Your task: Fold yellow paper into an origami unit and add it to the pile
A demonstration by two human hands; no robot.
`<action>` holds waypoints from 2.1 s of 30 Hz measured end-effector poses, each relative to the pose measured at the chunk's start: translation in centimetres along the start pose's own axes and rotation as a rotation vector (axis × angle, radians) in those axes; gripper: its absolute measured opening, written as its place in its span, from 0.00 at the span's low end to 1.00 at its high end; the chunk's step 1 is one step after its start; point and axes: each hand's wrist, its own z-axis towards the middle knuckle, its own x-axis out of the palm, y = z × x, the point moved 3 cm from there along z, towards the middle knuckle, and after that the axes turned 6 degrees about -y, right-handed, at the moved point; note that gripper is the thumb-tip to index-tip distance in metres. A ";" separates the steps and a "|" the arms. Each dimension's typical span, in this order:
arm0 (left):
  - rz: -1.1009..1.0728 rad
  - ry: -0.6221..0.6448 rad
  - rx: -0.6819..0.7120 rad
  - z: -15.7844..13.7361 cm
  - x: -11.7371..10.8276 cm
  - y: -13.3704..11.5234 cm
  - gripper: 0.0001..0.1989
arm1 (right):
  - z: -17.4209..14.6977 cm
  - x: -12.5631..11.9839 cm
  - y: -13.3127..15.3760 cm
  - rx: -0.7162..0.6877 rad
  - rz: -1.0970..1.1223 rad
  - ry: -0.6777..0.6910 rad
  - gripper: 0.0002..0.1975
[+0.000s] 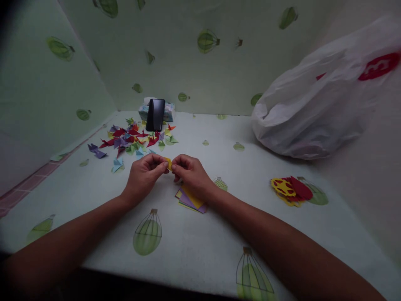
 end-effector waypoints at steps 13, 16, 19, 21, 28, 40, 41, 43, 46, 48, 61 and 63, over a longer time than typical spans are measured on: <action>-0.035 -0.034 -0.027 -0.3 0.2 0.1 0.07 | 0.0 0.1 -0.6 0.000 -0.008 -0.078 0.10; -0.016 -0.032 -0.009 -0.2 0.1 0.1 0.07 | 0.0 0.1 -0.6 0.000 -0.005 -0.085 0.09; -0.041 -0.035 -0.049 -0.2 0.2 0.2 0.07 | -0.1 0.1 -0.5 -0.003 0.003 -0.091 0.09; -0.094 -0.033 -0.074 -0.1 0.3 0.3 0.09 | -0.2 0.1 -0.4 -0.007 0.004 -0.096 0.09; -0.300 0.074 -0.159 0.3 0.3 0.6 0.12 | 0.1 -0.4 0.5 0.001 -0.059 -0.122 0.10; -0.168 0.118 -0.153 1.0 0.0 0.6 0.11 | 0.5 -0.6 0.8 0.023 -0.126 -0.061 0.06; -0.180 0.104 -0.155 1.0 -0.1 0.7 0.11 | 0.4 -0.6 0.9 0.019 -0.108 -0.059 0.06; -0.213 0.082 -0.166 0.9 -0.1 0.7 0.11 | 0.3 -0.6 1.0 0.009 -0.071 -0.050 0.06; -0.227 0.102 -0.203 0.9 0.0 0.8 0.11 | 0.4 -0.8 1.1 -0.009 -0.059 -0.052 0.06; -0.197 0.153 -0.232 0.8 0.2 0.8 0.11 | 0.5 -1.0 1.2 -0.031 -0.074 -0.080 0.06; -0.232 0.130 -0.197 0.2 0.3 0.8 0.12 | 0.5 -0.7 0.3 0.047 -0.030 -0.012 0.11; -0.232 0.142 -0.199 0.1 0.4 0.8 0.11 | 0.3 -0.5 0.2 0.064 -0.026 0.007 0.12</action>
